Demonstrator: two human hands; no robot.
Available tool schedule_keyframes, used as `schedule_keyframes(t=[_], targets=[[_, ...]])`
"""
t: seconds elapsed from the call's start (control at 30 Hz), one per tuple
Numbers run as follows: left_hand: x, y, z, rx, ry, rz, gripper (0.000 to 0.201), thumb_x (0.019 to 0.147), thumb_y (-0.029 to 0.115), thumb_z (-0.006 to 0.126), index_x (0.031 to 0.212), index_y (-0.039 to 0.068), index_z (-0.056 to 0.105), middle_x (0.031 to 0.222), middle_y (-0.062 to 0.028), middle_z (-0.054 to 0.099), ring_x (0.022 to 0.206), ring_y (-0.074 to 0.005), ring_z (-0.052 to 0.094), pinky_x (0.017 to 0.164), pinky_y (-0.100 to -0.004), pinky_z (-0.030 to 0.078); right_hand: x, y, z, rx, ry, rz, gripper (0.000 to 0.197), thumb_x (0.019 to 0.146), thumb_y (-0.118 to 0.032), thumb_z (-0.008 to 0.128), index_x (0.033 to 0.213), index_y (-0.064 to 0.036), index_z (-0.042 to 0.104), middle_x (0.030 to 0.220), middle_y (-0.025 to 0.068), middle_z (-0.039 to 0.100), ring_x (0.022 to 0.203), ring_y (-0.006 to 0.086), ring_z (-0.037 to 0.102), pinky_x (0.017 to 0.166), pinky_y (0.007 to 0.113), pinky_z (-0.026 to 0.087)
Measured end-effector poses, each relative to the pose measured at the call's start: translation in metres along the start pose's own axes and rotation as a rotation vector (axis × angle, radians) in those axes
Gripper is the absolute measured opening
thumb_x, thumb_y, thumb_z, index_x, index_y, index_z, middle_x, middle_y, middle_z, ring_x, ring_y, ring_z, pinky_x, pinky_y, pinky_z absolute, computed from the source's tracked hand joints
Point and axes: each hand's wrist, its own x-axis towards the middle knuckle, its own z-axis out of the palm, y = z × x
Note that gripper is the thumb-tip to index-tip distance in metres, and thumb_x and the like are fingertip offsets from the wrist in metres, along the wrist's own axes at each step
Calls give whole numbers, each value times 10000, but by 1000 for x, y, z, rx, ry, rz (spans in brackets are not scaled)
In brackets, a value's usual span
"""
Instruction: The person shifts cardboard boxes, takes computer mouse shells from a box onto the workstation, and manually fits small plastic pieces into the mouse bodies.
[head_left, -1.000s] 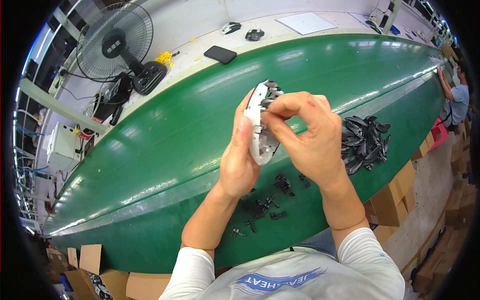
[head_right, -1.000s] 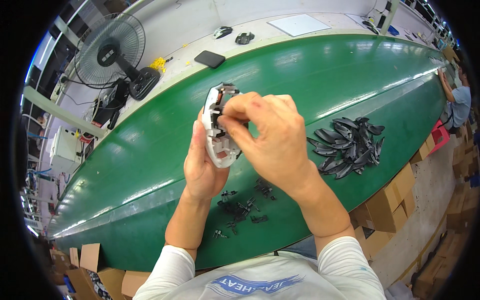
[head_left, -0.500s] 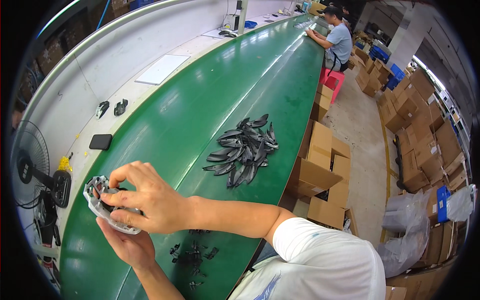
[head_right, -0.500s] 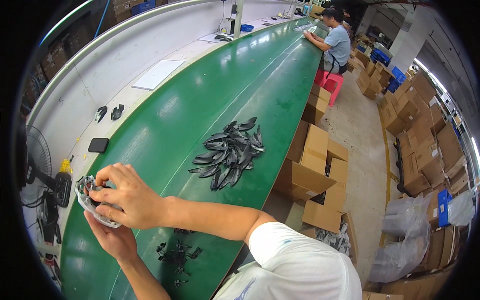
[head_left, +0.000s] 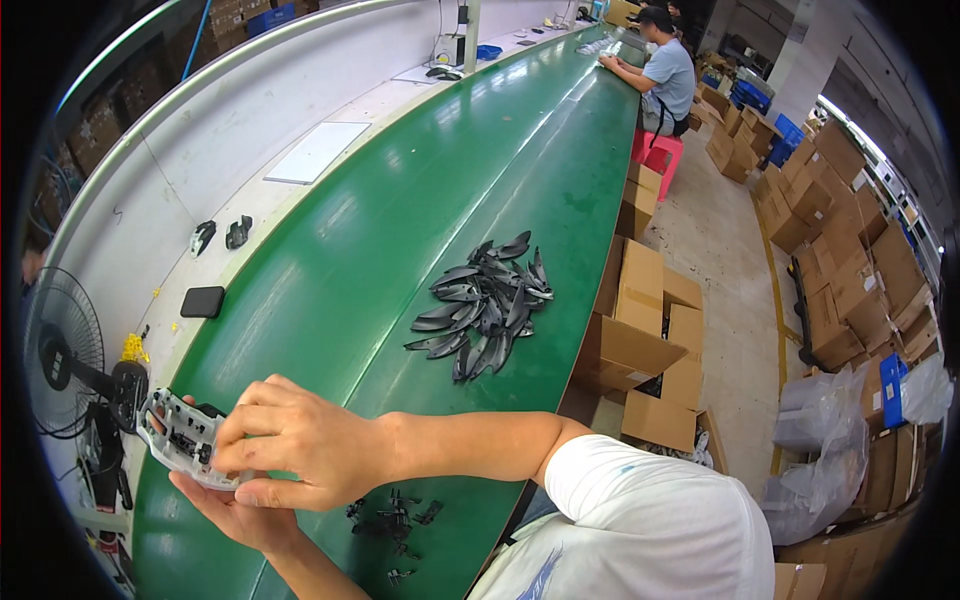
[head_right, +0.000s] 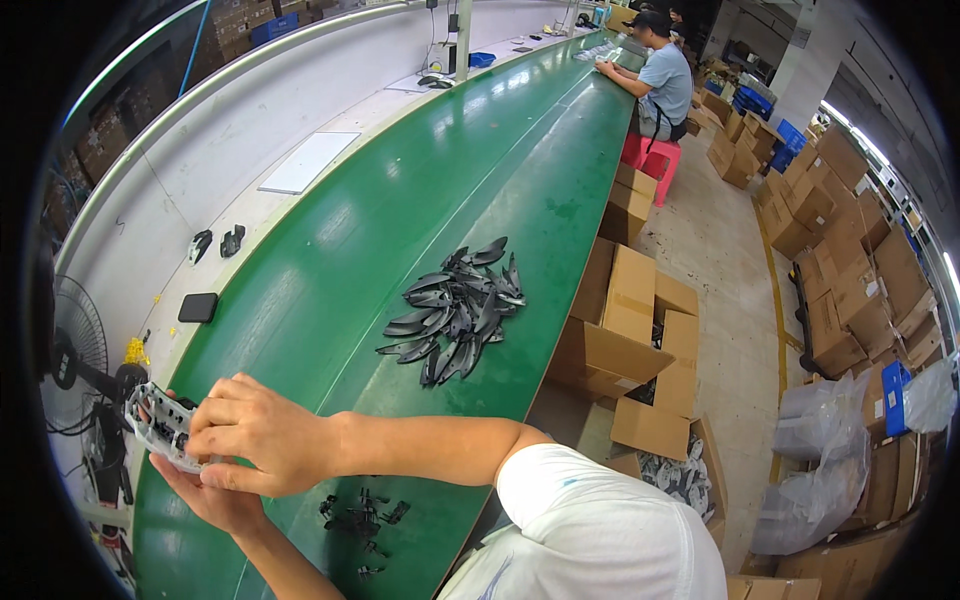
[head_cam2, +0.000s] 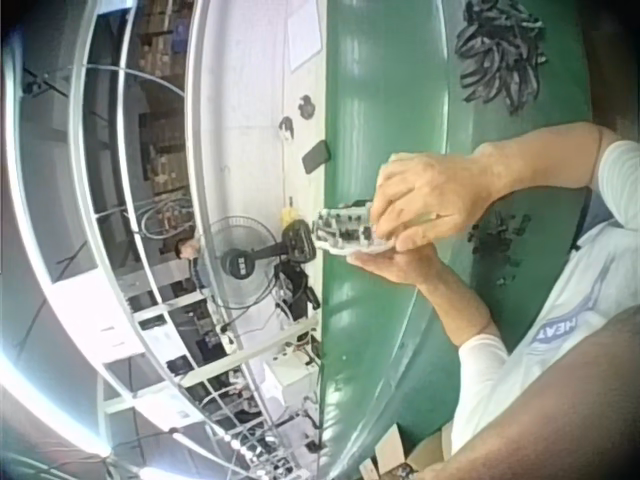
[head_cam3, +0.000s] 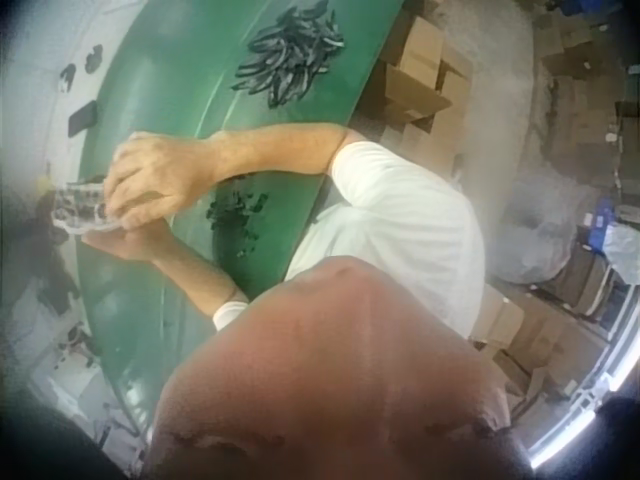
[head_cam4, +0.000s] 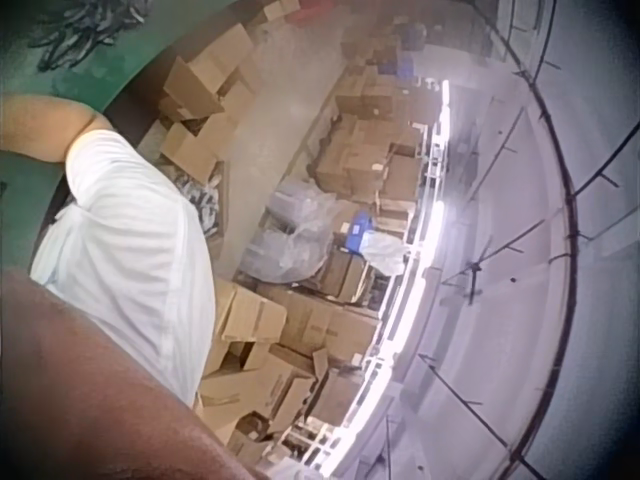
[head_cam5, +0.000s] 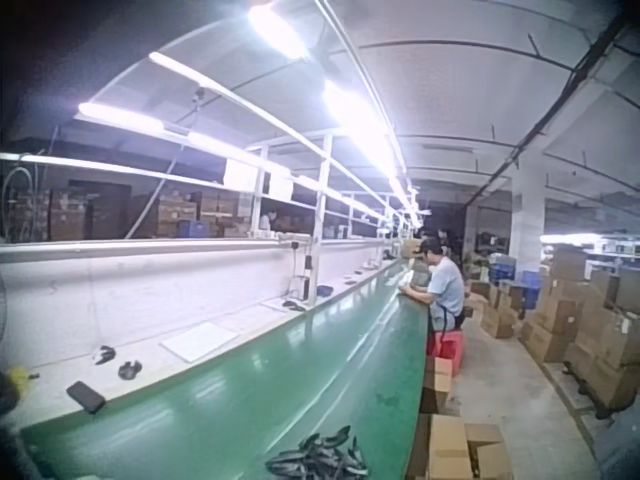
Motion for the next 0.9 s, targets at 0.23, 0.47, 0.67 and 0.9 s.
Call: schedule_keyframes(t=[0.23, 0.47, 0.67, 0.9], targets=[[-13, -2, -9, 175, 175, -95, 703, 1143, 562, 250, 1679, 107, 268, 1616, -127, 447, 1487, -288, 450, 1261, -487, 329, 3, 5, -7, -26, -3, -40, 359, 947, -367, 759, 1147, -69, 746, 1171, 68, 697, 1097, 300, 585, 960, 445, 453], [-12, -8, 17, 184, 285, -6, 721, 1138, 575, 248, 1690, 111, 248, 1650, -129, 413, 1515, -300, 414, 1267, -492, 321, -1, 3, 2, -8, 14, -41, 361, 924, -367, 792, 1133, -74, 783, 1184, 47, 741, 1119, 301, 598, 1000, 463, 455], [-11, -10, 20, 125, 337, -8, 679, 1150, 553, 250, 1669, 119, 309, 1600, -101, 476, 1460, -260, 480, 1221, -444, 381, -4, 6, 6, 6, 72, -13, 349, 916, -373, 807, 1130, -97, 797, 1146, 35, 770, 1121, 283, 608, 1051, 476, 439], [-8, -5, 21, 158, 351, -3, 652, 1155, 539, 249, 1670, 146, 318, 1617, -94, 472, 1462, -258, 482, 1228, -445, 371, -4, 7, 14, 61, 82, 35, 334, 920, -381, 811, 1110, -106, 800, 1133, 19, 776, 1109, 277, 614, 1060, 480, 438]])
